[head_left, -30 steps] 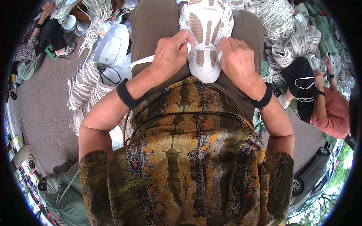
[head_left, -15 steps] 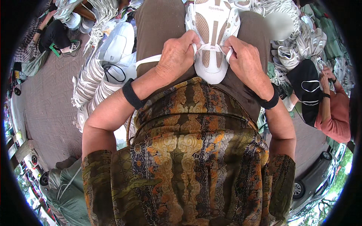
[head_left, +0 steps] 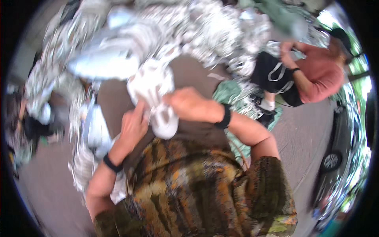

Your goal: The recorder is lacing and prepping white shoe uppers for manufacturing.

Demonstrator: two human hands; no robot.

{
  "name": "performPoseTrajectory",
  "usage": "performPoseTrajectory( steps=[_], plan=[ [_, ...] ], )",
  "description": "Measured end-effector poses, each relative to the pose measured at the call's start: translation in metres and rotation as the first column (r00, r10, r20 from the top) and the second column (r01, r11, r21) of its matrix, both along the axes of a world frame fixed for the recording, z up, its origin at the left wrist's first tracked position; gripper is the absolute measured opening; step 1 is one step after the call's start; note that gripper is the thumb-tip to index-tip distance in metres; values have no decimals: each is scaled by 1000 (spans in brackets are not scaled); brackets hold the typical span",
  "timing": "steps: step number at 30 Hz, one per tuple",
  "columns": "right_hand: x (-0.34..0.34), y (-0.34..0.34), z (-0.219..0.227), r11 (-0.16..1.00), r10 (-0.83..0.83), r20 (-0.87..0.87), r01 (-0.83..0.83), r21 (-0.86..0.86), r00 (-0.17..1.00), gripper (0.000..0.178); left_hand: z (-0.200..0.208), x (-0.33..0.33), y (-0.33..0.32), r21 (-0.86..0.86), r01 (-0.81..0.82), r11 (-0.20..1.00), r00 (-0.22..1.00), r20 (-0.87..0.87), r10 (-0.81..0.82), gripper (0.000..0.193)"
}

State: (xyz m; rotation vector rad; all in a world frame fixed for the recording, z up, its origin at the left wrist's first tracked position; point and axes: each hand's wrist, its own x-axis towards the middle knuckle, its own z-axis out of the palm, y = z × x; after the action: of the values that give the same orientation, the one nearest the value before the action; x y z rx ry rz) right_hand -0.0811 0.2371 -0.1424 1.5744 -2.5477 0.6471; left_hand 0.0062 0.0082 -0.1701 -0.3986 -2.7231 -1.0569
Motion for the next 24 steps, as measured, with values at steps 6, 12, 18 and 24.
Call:
performPoseTrajectory(
  steps=[6, 12, 18, 24],
  plan=[
    [-2, 1, 26, 992, -58, -275, 24, -123, 960, 24, 46, 10, 9, -393, 109, 913, 966, -174, -190, 30],
    [-9, -27, 1, 989, 150, -529, -137, 64, 835, 15, 54, -7, 1, -605, 196, 772, 885, -229, -405, 23],
    [-27, -30, 20, 917, 391, -492, -282, 283, 778, 12, 56, -19, 1, -665, 229, 711, 839, -236, -491, 21],
    [-42, -37, 13, 870, 488, -436, -380, 315, 756, 13, 61, -27, 3, -639, 283, 715, 822, -223, -524, 16]
  ],
)
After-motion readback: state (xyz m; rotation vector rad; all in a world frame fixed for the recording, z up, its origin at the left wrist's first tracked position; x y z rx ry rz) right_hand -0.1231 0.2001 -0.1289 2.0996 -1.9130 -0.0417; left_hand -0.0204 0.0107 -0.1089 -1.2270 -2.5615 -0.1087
